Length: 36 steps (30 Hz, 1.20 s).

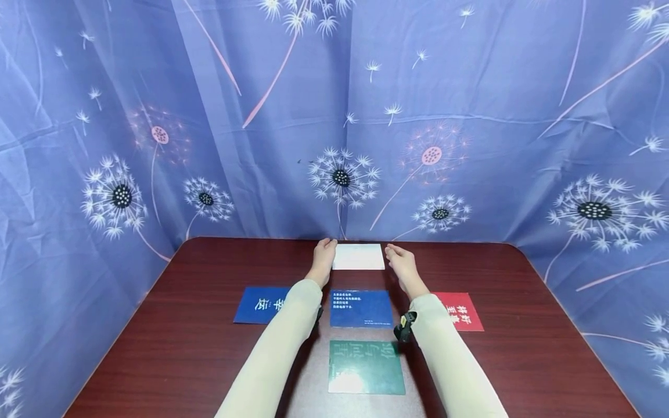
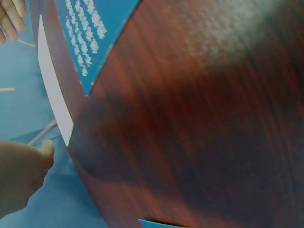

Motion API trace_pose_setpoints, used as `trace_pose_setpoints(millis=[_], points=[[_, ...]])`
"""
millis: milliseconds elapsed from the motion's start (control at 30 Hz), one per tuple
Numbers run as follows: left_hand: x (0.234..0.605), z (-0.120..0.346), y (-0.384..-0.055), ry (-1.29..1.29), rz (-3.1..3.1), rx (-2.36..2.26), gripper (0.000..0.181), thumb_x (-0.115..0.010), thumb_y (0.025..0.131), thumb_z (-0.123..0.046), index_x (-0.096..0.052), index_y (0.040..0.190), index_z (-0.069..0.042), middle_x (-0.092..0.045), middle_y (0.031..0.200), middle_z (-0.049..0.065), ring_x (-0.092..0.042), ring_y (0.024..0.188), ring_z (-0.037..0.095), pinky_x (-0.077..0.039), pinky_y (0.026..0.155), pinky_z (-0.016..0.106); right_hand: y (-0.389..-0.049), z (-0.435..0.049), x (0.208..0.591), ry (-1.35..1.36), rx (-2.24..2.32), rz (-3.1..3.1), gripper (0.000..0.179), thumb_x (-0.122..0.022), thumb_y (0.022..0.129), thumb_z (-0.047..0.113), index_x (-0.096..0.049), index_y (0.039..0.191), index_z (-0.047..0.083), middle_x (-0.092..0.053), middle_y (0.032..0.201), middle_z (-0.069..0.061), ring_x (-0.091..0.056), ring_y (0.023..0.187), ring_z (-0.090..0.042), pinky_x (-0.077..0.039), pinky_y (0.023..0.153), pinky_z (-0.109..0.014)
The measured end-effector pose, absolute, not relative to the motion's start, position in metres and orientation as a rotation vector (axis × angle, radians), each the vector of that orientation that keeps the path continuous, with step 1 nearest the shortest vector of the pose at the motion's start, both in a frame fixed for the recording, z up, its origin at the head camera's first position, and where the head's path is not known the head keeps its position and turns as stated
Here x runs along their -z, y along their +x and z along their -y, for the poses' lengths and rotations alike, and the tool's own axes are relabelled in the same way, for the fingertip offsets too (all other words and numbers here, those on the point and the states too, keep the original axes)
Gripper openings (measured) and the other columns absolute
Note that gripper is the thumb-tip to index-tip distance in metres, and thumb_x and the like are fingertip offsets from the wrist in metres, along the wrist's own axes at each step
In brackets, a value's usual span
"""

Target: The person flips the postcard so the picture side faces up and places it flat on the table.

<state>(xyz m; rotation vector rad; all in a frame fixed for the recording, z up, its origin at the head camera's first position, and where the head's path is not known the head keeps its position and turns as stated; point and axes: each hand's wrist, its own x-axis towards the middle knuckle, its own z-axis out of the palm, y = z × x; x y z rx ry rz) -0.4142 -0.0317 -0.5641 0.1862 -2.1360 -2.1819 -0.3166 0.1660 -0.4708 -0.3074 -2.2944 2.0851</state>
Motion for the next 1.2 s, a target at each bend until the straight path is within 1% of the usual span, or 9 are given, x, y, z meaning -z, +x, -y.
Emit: trace_pose_setpoints(millis=[200, 333, 567, 767, 867, 900, 1000, 1100, 1200], points=[[0.526, 0.033, -0.373, 0.245, 2.231, 2.194, 0.061, -0.048, 0.1, -0.033, -0.03, 0.147, 0.001, -0.034, 0.15, 0.019, -0.033, 0.138, 0.03, -0.031, 0.112, 0.039, -0.321, -0.158, 0.479, -0.31, -2.048, 2.386, 0.053, -0.044, 0.101, 0.015, -0.029, 0.144, -0.012, -0.029, 0.151, -0.027, -0.027, 0.14, -0.037, -0.024, 0.115, -0.042], [0.499, 0.03, -0.348, 0.305, 2.275, 2.235, 0.062, -0.044, 0.101, -0.032, -0.025, 0.149, 0.002, -0.026, 0.154, 0.02, -0.023, 0.142, 0.034, -0.023, 0.115, 0.045, -0.321, -0.153, 0.482, -0.293, -2.041, 2.427, 0.055, -0.043, 0.101, 0.015, -0.026, 0.144, -0.014, -0.026, 0.151, -0.027, -0.025, 0.141, -0.038, -0.021, 0.116, -0.043], [0.486, 0.029, -0.338, 0.281, 2.274, 2.235, 0.06, -0.043, 0.101, -0.027, -0.025, 0.147, 0.007, -0.028, 0.152, 0.025, -0.025, 0.141, 0.035, -0.024, 0.115, 0.042, -0.321, -0.149, 0.48, -0.3, -2.023, 2.443, 0.055, -0.045, 0.1, 0.016, -0.029, 0.143, -0.015, -0.029, 0.15, -0.028, -0.028, 0.139, -0.039, -0.022, 0.116, -0.044], [0.486, 0.031, -0.336, 0.324, 2.258, 2.254, 0.058, -0.043, 0.102, -0.027, -0.025, 0.148, 0.003, -0.027, 0.152, 0.023, -0.026, 0.14, 0.035, -0.025, 0.114, 0.044, -0.323, -0.15, 0.482, -0.319, -2.013, 2.443, 0.055, -0.046, 0.099, 0.015, -0.03, 0.141, -0.016, -0.031, 0.148, -0.03, -0.029, 0.138, -0.039, -0.023, 0.115, -0.044], [0.491, 0.032, -0.341, 0.367, 2.246, 2.246, 0.056, -0.045, 0.101, -0.026, -0.029, 0.147, 0.002, -0.034, 0.148, 0.022, -0.04, 0.13, 0.034, -0.033, 0.11, 0.044, -0.323, -0.149, 0.482, -0.337, -2.021, 2.445, 0.055, -0.047, 0.099, 0.016, -0.031, 0.141, -0.015, -0.031, 0.148, -0.03, -0.03, 0.138, -0.039, -0.025, 0.115, -0.044], [0.503, 0.033, -0.349, 0.357, 2.219, 2.229, 0.056, -0.046, 0.101, -0.029, -0.032, 0.145, 0.001, -0.04, 0.143, 0.022, -0.048, 0.12, 0.032, -0.039, 0.104, 0.04, -0.322, -0.149, 0.482, -0.339, -2.023, 2.446, 0.055, -0.047, 0.099, 0.016, -0.031, 0.142, -0.015, -0.032, 0.148, -0.03, -0.03, 0.138, -0.039, -0.025, 0.114, -0.044], [0.538, 0.036, -0.38, 0.365, 2.19, 2.243, 0.058, -0.049, 0.1, -0.035, -0.034, 0.145, -0.001, -0.044, 0.139, 0.02, -0.055, 0.109, 0.032, -0.046, 0.095, 0.041, -0.322, -0.15, 0.481, -0.345, -2.041, 2.45, 0.056, -0.048, 0.099, 0.017, -0.03, 0.143, -0.014, -0.031, 0.148, -0.03, -0.03, 0.138, -0.039, -0.025, 0.114, -0.045], [0.589, 0.038, -0.421, 0.361, 2.142, 2.213, 0.062, -0.051, 0.097, -0.04, -0.037, 0.141, 0.003, -0.046, 0.135, 0.023, -0.059, 0.106, 0.033, -0.053, 0.082, 0.04, -0.322, -0.15, 0.48, -0.34, -2.045, 2.462, 0.057, -0.049, 0.098, 0.016, -0.029, 0.143, -0.013, -0.029, 0.149, -0.03, -0.03, 0.138, -0.04, -0.025, 0.114, -0.046], [0.606, 0.043, -0.436, 0.355, 2.133, 2.271, 0.065, -0.051, 0.097, -0.04, -0.035, 0.143, 0.003, -0.045, 0.138, 0.023, -0.056, 0.115, 0.033, -0.053, 0.086, 0.042, -0.322, -0.151, 0.478, -0.352, -2.057, 2.456, 0.057, -0.05, 0.098, 0.015, -0.029, 0.144, -0.012, -0.03, 0.149, -0.03, -0.032, 0.137, -0.04, -0.026, 0.113, -0.047]])
